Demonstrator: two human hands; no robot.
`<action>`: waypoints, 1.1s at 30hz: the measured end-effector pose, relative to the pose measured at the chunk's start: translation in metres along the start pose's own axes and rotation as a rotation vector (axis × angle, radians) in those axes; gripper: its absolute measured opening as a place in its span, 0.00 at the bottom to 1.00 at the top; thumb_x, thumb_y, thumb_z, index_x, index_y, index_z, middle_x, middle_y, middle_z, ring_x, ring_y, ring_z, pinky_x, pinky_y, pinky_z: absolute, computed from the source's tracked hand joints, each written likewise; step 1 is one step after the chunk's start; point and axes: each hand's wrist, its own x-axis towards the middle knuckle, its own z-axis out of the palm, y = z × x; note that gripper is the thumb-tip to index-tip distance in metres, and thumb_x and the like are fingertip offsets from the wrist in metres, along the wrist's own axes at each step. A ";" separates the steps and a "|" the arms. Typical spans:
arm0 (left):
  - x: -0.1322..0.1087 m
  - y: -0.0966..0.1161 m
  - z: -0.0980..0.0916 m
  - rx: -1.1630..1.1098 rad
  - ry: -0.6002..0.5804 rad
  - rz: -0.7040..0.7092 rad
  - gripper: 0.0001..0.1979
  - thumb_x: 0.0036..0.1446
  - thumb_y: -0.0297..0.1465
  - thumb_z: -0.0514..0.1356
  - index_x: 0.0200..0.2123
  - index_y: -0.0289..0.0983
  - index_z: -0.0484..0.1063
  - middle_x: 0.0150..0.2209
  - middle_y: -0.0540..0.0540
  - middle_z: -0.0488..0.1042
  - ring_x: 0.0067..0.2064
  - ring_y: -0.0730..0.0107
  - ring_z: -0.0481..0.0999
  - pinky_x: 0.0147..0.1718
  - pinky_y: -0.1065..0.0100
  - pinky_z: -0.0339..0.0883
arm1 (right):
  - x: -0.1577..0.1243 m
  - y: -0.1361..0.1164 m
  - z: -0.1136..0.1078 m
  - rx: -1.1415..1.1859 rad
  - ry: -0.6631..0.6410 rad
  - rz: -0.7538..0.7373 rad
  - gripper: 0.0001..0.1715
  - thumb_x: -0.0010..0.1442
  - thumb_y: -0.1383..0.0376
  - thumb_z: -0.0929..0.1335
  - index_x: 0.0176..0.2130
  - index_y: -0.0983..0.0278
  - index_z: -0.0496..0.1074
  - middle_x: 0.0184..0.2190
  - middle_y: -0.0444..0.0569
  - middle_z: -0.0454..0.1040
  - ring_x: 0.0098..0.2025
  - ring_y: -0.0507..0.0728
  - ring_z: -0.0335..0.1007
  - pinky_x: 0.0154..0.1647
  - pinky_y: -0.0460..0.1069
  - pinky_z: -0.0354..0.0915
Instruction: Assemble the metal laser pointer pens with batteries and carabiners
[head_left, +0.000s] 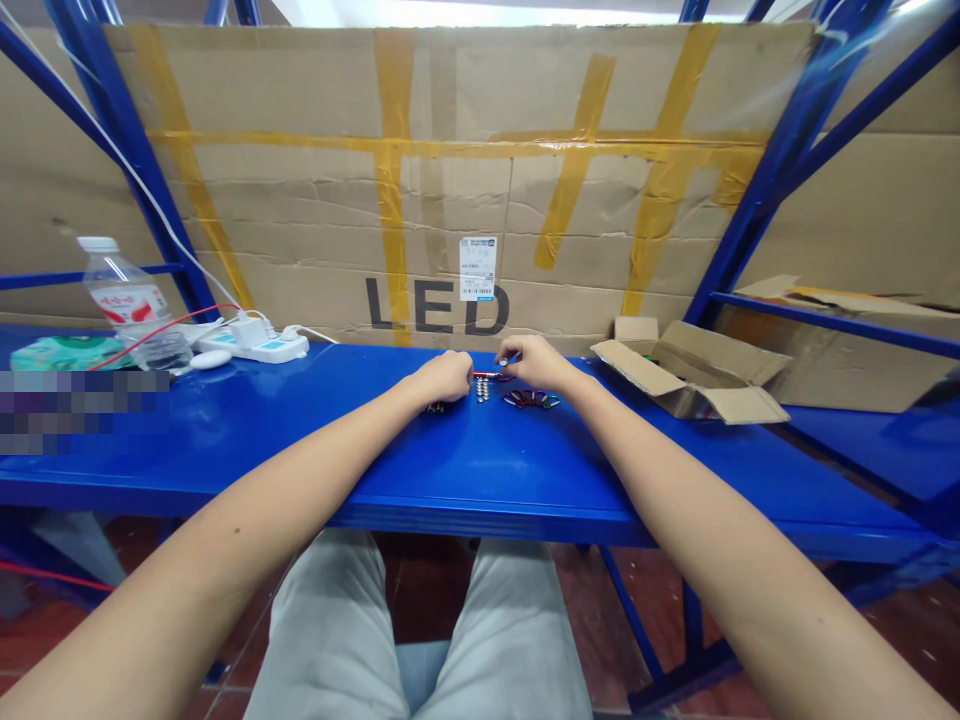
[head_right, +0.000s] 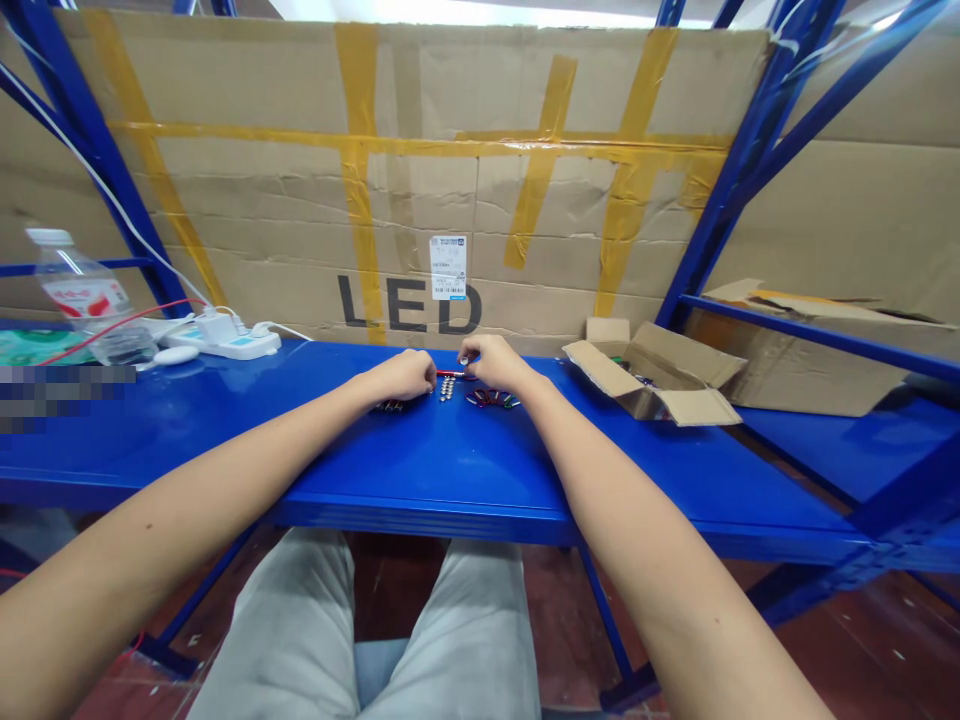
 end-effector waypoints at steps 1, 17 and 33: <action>-0.001 0.000 -0.001 0.002 -0.005 0.000 0.06 0.50 0.24 0.61 0.31 0.36 0.78 0.36 0.39 0.81 0.40 0.58 0.80 0.35 0.66 0.68 | 0.000 0.000 0.000 -0.009 -0.003 -0.001 0.11 0.46 0.77 0.68 0.29 0.64 0.76 0.29 0.45 0.76 0.34 0.55 0.71 0.36 0.48 0.62; 0.009 -0.010 -0.002 -0.180 0.537 0.324 0.04 0.57 0.26 0.60 0.35 0.35 0.75 0.35 0.44 0.79 0.38 0.65 0.76 0.37 0.66 0.67 | -0.002 -0.007 -0.001 0.021 -0.054 0.076 0.07 0.48 0.74 0.69 0.30 0.65 0.73 0.29 0.46 0.76 0.34 0.54 0.70 0.35 0.48 0.62; 0.008 -0.014 -0.003 -0.215 0.572 0.458 0.07 0.58 0.25 0.57 0.36 0.36 0.76 0.35 0.45 0.79 0.37 0.67 0.75 0.38 0.66 0.67 | 0.000 -0.007 0.001 0.240 -0.055 0.068 0.06 0.45 0.68 0.70 0.29 0.65 0.72 0.24 0.43 0.72 0.28 0.52 0.65 0.33 0.49 0.61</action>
